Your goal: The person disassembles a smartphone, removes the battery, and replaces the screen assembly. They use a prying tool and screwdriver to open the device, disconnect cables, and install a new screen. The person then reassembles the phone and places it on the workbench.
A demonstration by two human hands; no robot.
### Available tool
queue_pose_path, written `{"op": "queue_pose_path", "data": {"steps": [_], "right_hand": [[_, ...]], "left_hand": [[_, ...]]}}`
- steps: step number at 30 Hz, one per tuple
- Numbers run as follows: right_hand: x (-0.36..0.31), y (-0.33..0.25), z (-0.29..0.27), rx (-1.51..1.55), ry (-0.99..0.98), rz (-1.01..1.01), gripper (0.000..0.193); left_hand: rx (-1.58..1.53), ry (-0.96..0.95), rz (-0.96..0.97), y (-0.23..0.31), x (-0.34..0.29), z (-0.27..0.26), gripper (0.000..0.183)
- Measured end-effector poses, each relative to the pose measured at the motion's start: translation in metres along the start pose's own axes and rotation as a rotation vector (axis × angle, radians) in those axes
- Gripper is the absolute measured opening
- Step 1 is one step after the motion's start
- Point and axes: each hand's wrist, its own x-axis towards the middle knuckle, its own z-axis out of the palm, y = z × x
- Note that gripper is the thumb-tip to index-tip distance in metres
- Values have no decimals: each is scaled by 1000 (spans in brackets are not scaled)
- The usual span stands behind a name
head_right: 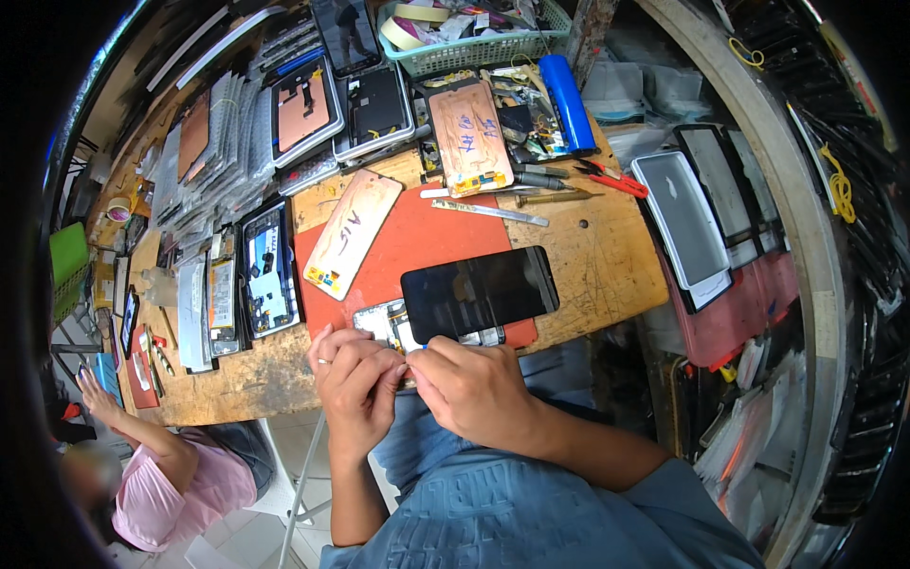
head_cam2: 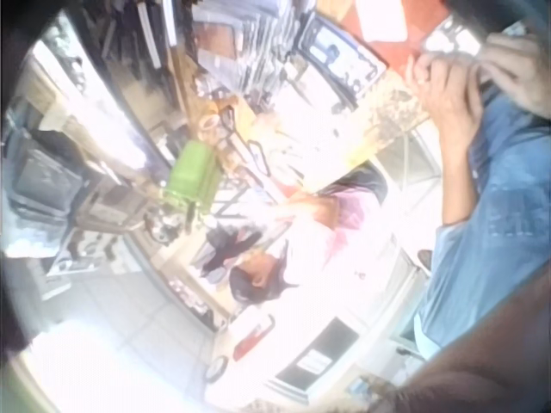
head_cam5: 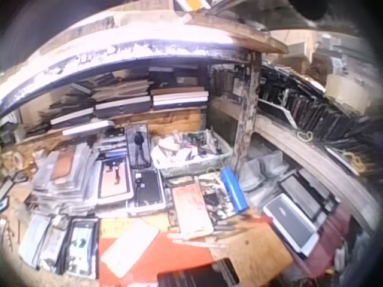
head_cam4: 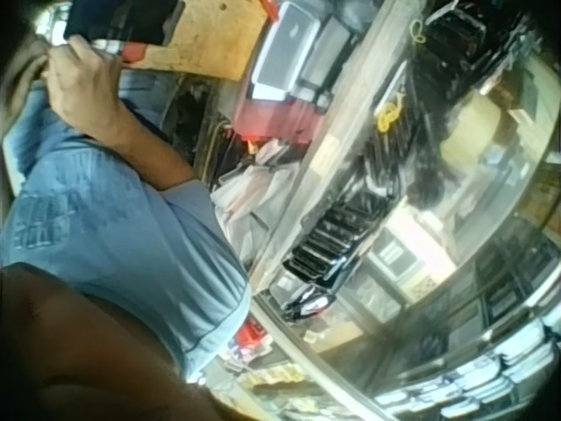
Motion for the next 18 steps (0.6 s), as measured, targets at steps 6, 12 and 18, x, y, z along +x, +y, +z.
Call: {"op": "queue_pose_path", "data": {"steps": [6, 12, 18], "right_hand": [[0, 0, -1, -5, 2, 15, 14], [0, -1, -1, -6, -13, 10, 13], [-3, 0, 0, -15, -15, 20, 12]], "left_hand": [[-9, -4, -10, 1, 1, 1, 11], [-16, 4, -13, 2, 1, 0, 10], [-1, -11, 0, 0, -1, 0, 12]]}}
